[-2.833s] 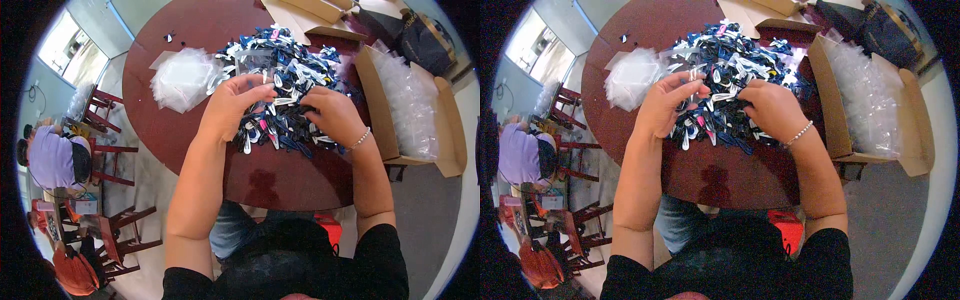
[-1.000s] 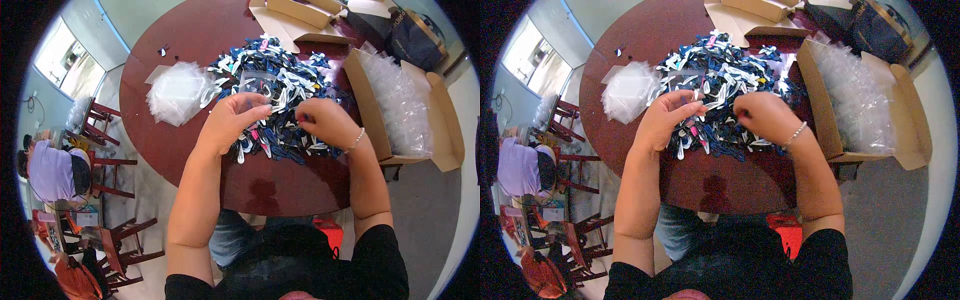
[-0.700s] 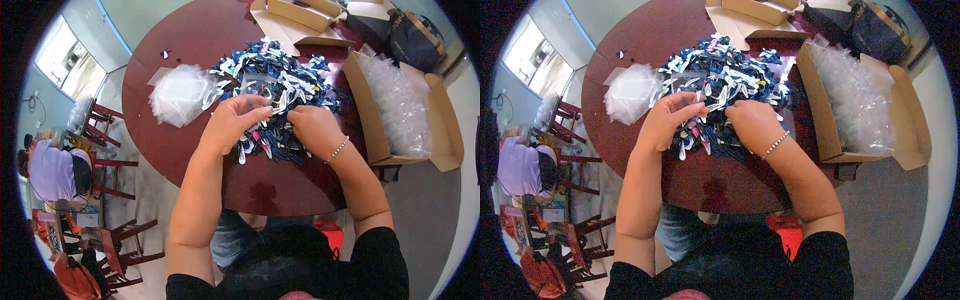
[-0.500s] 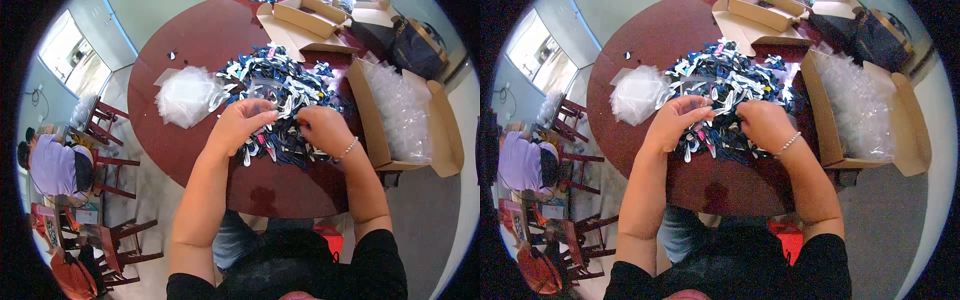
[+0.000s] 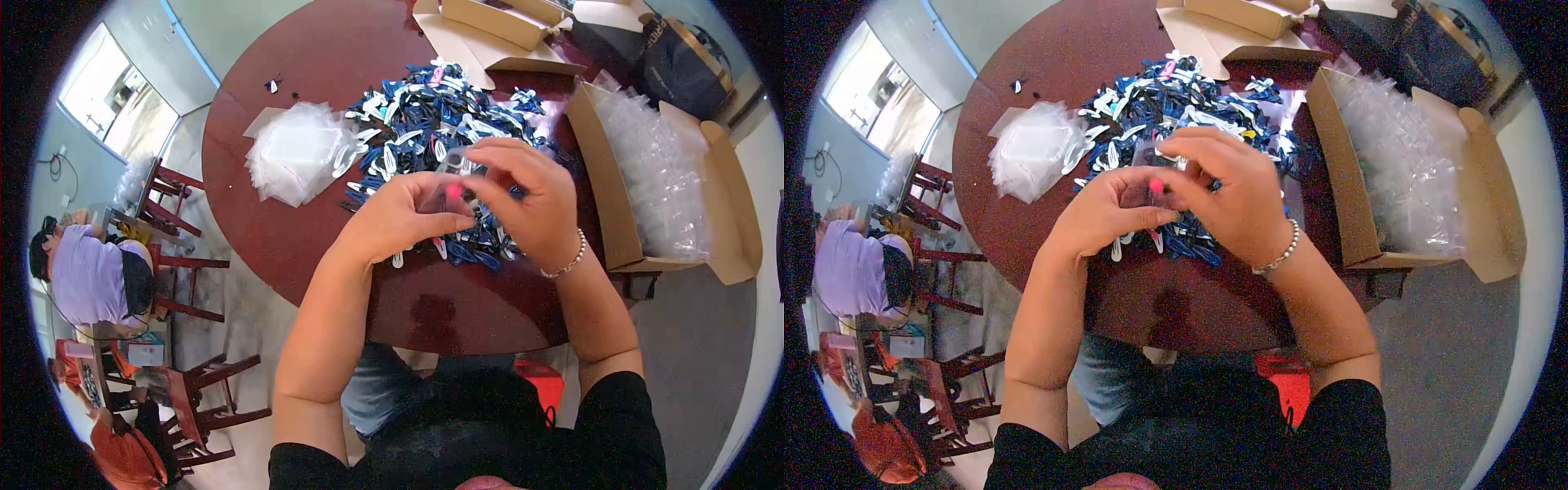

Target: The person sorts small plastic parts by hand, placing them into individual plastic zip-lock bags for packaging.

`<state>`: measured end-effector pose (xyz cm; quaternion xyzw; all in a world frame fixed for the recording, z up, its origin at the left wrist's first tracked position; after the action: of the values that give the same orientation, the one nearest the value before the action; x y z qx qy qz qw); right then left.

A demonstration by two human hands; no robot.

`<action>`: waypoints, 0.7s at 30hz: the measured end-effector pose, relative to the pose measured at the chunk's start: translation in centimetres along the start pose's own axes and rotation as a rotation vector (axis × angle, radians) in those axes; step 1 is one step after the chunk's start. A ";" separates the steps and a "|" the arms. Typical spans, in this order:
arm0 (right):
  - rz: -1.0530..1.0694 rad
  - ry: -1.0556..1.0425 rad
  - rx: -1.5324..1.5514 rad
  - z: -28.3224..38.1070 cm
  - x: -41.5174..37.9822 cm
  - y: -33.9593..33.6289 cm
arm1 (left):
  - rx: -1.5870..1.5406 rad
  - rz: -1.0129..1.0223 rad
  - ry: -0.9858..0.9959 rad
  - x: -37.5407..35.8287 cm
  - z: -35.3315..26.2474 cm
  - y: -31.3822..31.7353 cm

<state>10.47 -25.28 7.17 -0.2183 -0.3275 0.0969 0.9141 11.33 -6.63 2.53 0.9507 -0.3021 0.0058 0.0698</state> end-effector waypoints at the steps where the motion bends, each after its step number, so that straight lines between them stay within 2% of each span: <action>1: -0.051 -0.062 -0.053 -0.6 0.1 -0.4 | -0.048 -0.016 -0.047 -0.1 -0.2 0.1; 2: -0.102 -0.126 -0.105 -0.9 0.2 -0.7 | -0.095 -0.034 -0.091 -0.3 -0.5 0.1; 3: -0.117 0.100 0.080 -0.9 -0.1 -0.8 | -0.093 -0.039 -0.089 -0.3 -0.6 0.1; 6: -0.087 0.086 0.124 -1.2 -0.1 -1.2 | -0.035 -0.098 -0.072 -0.3 -0.9 -0.2; 7: -0.086 0.084 0.126 -1.3 -0.1 -1.0 | -0.109 -0.101 -0.076 -0.2 -0.6 -0.4; 12: -0.052 -0.093 -0.011 -0.7 0.0 -0.3 | -0.212 -0.103 -0.066 -0.2 -0.8 -0.6; 13: -0.050 -0.092 -0.012 -0.3 0.0 -0.5 | -0.192 -0.103 -0.073 -0.2 -0.8 -0.5; 15: 0.064 0.054 -0.093 0.6 0.1 -0.9 | -0.174 -0.104 -0.081 -0.2 -0.7 -0.3; 18: 0.117 0.026 -0.175 -0.1 0.2 -1.1 | -0.143 -0.060 -0.041 -0.1 -0.3 -0.2; 21: 0.116 0.000 -0.102 -0.4 0.2 -0.5 | -0.159 -0.058 -0.054 -0.1 -0.3 -0.3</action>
<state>10.85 -25.83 7.25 -0.2834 -0.3189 0.1328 0.8946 11.42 -6.24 2.77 0.9503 -0.2755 -0.0458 0.1373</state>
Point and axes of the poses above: each hand's wrist, its own x-axis towards the middle knuckle, its own y-axis out of the palm, z = x × y, the point moved 1 cm from there along x, towards the middle knuckle, and after that the axes turned 1 degree about y, right-handed, at the moved point
